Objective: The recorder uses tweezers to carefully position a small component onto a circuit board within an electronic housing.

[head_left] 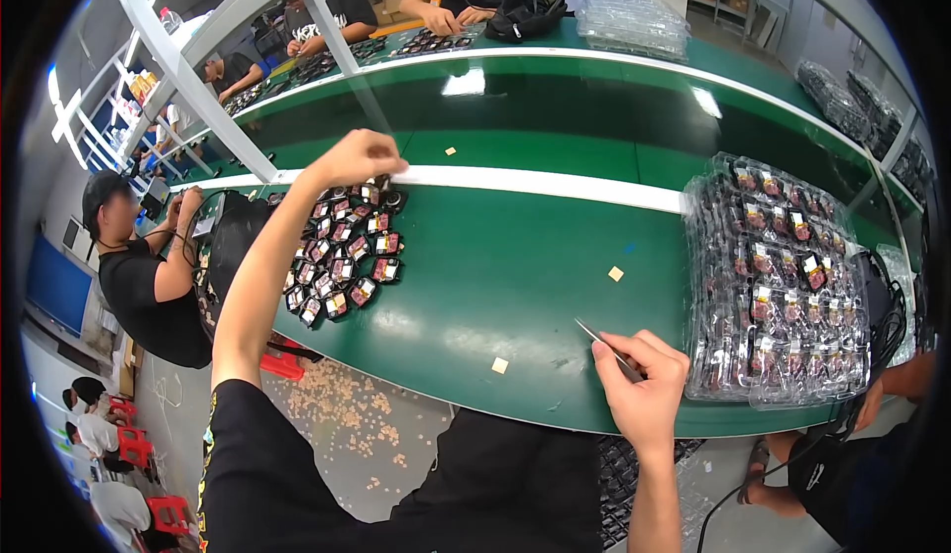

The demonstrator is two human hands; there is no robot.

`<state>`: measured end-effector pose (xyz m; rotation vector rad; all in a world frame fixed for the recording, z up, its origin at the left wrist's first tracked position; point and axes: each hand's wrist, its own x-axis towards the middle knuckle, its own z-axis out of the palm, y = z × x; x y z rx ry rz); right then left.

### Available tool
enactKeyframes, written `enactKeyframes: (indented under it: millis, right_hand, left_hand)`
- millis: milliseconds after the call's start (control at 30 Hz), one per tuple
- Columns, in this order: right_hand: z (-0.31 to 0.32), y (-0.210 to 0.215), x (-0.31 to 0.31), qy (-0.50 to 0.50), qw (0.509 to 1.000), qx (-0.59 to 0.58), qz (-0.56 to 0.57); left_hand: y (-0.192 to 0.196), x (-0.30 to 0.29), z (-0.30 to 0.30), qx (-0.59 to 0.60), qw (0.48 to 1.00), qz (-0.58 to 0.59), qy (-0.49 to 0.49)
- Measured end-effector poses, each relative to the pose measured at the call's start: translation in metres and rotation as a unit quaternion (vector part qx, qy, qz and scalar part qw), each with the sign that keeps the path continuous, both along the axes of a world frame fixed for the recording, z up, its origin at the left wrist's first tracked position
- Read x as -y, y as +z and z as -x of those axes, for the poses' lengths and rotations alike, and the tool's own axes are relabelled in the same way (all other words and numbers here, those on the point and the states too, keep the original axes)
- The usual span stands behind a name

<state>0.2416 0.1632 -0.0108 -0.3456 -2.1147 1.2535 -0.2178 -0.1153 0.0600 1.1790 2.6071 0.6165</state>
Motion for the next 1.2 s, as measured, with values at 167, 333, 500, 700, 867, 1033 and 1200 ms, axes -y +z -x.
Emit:
enactKeyframes:
  millis: [167,333,500,700,867,1033,1200]
  right_hand:
    - [0.001,0.002,0.001,0.003,1.0,-0.008,-0.004]
    - [0.0,0.001,0.002,0.0,1.0,0.006,-0.004]
    - [-0.004,0.002,0.005,-0.013,1.0,0.015,-0.005]
    - [-0.003,-0.003,0.002,-0.036,0.999,0.025,-0.002]
    - [0.003,-0.002,0.0,-0.029,0.999,0.012,-0.005]
    - [0.003,-0.002,0.001,-0.027,0.999,0.021,-0.004]
    - [0.0,-0.005,0.0,-0.021,0.999,0.035,0.009]
  left_hand:
    - [-0.013,0.035,0.06,-0.173,0.98,-0.021,0.097]
    - [-0.045,0.058,0.098,-0.212,0.949,0.053,0.225]
    - [-0.034,0.015,0.067,-0.153,0.973,0.014,0.171]
    - [-0.03,-0.08,-0.134,-0.038,0.968,-0.119,-0.218]
    - [-0.04,-0.096,-0.215,0.05,0.939,-0.146,-0.307]
    - [-0.042,-0.094,-0.22,-0.033,0.955,-0.176,-0.237]
    - [-0.056,-0.087,-0.211,-0.061,0.962,-0.142,-0.223]
